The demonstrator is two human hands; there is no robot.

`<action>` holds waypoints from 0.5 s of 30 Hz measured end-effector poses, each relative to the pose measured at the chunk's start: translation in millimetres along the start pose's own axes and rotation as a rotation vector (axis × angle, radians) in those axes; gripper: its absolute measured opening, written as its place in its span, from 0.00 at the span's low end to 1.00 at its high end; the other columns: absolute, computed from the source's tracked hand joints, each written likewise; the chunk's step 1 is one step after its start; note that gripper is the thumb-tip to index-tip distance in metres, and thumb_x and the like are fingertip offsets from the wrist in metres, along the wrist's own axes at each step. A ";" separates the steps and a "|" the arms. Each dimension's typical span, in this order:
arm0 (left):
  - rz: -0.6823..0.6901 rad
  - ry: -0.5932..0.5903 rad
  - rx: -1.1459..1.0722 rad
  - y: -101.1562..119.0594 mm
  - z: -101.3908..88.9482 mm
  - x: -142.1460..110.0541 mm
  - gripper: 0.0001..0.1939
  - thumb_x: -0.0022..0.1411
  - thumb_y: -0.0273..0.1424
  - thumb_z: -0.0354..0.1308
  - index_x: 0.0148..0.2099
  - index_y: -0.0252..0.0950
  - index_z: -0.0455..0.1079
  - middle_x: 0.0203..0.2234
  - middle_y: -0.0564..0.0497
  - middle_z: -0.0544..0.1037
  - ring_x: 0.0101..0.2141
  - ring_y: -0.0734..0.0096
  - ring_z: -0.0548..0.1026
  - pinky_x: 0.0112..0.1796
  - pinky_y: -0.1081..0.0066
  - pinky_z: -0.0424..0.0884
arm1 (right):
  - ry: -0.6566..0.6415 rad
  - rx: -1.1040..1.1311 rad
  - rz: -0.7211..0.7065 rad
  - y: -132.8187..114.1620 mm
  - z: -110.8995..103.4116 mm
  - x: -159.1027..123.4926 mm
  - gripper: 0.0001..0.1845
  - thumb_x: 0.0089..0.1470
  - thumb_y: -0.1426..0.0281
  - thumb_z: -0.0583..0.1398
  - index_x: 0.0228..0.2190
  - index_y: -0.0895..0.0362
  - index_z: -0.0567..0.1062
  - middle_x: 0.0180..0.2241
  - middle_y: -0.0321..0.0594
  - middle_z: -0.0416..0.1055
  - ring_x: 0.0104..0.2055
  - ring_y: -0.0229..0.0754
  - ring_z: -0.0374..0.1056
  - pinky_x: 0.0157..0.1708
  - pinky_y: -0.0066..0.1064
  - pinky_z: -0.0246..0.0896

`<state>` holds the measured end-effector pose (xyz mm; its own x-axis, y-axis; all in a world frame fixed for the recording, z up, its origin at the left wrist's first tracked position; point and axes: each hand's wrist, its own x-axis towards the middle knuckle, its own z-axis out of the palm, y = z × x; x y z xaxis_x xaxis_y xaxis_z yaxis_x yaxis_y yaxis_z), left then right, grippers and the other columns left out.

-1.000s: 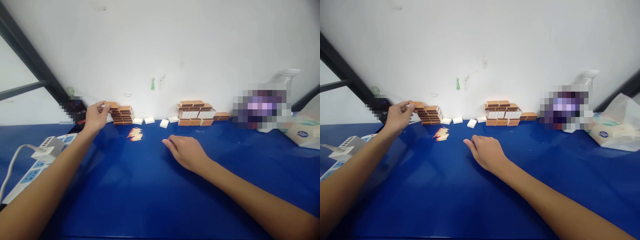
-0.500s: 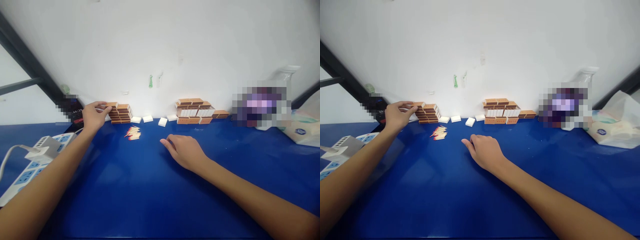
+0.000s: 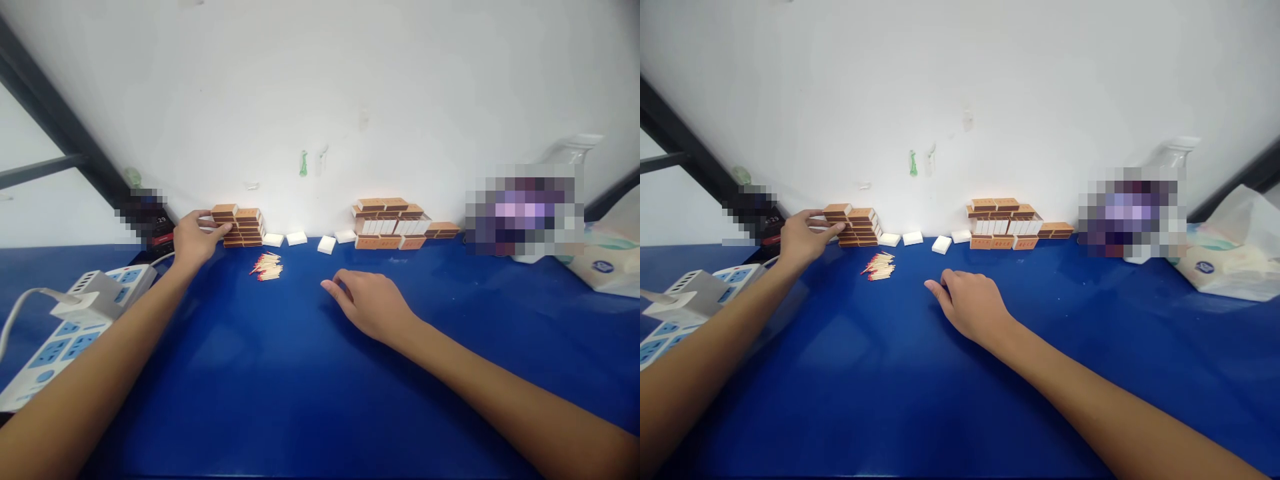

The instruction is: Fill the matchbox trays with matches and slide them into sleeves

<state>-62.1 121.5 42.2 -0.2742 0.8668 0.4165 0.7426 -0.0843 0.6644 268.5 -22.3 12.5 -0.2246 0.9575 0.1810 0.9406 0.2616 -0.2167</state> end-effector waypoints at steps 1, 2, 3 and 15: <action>0.002 -0.006 0.013 -1.0 0.7 -0.7 0.29 0.53 0.39 0.74 0.54 0.36 0.74 0.41 0.43 0.84 0.38 0.55 0.84 0.43 0.60 0.77 | 0.002 0.002 -0.003 0.2 0.2 0.1 0.26 0.73 0.52 0.48 0.32 0.55 0.72 0.32 0.40 0.78 0.31 0.42 0.70 0.28 0.33 0.46; 0.006 -0.011 0.029 -2.4 1.6 -1.4 0.29 0.52 0.40 0.74 0.53 0.36 0.74 0.41 0.43 0.85 0.37 0.55 0.84 0.42 0.60 0.77 | 0.006 0.003 -0.005 0.4 0.5 0.2 0.26 0.73 0.52 0.48 0.32 0.55 0.72 0.32 0.40 0.78 0.31 0.42 0.71 0.28 0.33 0.47; 0.009 -0.019 0.044 -4.1 2.5 -2.0 0.29 0.51 0.41 0.75 0.53 0.37 0.74 0.41 0.44 0.85 0.37 0.55 0.84 0.42 0.61 0.77 | 0.009 0.003 -0.007 0.6 0.9 0.4 0.26 0.72 0.52 0.48 0.33 0.55 0.73 0.32 0.40 0.78 0.31 0.42 0.71 0.28 0.33 0.47; 0.125 -0.098 0.222 -18.2 9.0 -5.6 0.26 0.49 0.40 0.75 0.50 0.39 0.76 0.36 0.48 0.85 0.35 0.57 0.83 0.38 0.64 0.73 | -0.001 -0.023 0.003 1.7 0.1 1.7 0.25 0.72 0.52 0.49 0.35 0.56 0.75 0.33 0.41 0.78 0.32 0.43 0.72 0.29 0.32 0.49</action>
<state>-68.5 122.6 22.2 -0.1194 0.9010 0.4171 0.8859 -0.0930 0.4544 269.7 -20.3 12.4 -0.2218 0.9585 0.1792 0.9468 0.2557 -0.1953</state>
